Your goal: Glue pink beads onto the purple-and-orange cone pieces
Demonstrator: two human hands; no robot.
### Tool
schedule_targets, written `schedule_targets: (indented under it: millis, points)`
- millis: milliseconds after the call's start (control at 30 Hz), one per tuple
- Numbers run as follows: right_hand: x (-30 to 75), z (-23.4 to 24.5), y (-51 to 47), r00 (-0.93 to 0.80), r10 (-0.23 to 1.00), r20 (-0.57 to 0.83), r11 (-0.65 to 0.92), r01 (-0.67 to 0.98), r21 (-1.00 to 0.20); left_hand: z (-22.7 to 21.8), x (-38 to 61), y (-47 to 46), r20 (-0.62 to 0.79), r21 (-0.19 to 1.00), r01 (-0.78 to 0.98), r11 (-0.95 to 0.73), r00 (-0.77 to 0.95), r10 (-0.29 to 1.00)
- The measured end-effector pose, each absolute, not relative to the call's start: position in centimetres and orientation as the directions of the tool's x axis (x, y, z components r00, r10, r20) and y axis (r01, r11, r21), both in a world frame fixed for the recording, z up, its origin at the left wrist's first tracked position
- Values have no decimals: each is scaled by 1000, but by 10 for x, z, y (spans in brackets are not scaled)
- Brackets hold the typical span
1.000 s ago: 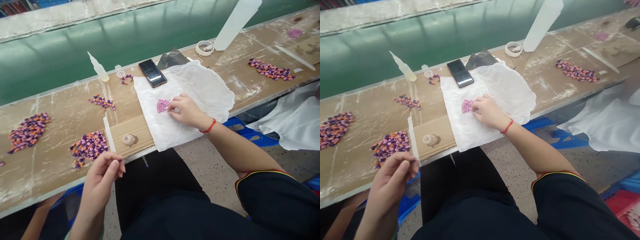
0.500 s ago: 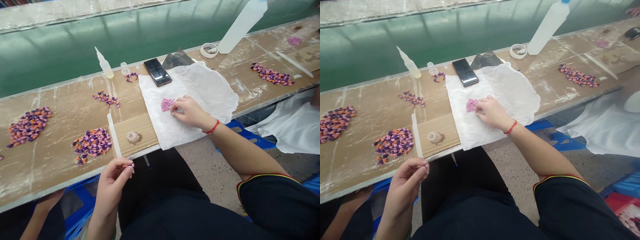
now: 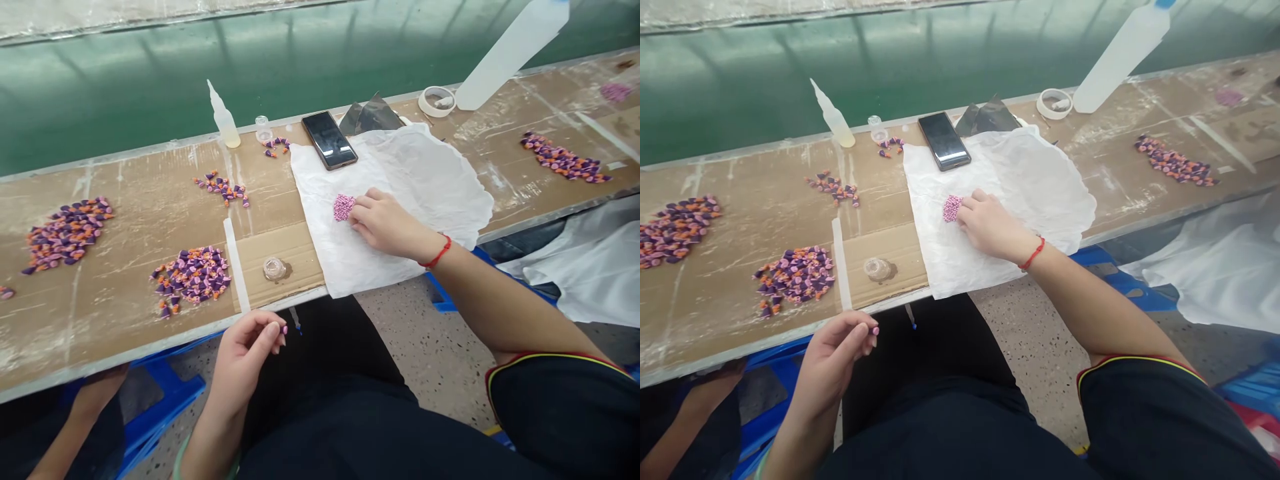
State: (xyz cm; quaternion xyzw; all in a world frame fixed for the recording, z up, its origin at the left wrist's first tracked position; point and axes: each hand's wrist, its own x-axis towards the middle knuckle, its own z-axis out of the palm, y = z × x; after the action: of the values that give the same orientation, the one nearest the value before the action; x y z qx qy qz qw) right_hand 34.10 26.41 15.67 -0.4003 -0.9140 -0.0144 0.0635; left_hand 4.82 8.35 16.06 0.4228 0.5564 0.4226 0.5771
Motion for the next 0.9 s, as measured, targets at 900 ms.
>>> schedule_targets:
  millis: [900]
  points:
    - [281, 235, 173, -821, 495, 285, 869, 471, -153, 209, 105, 128, 61, 952, 291, -97, 132, 989]
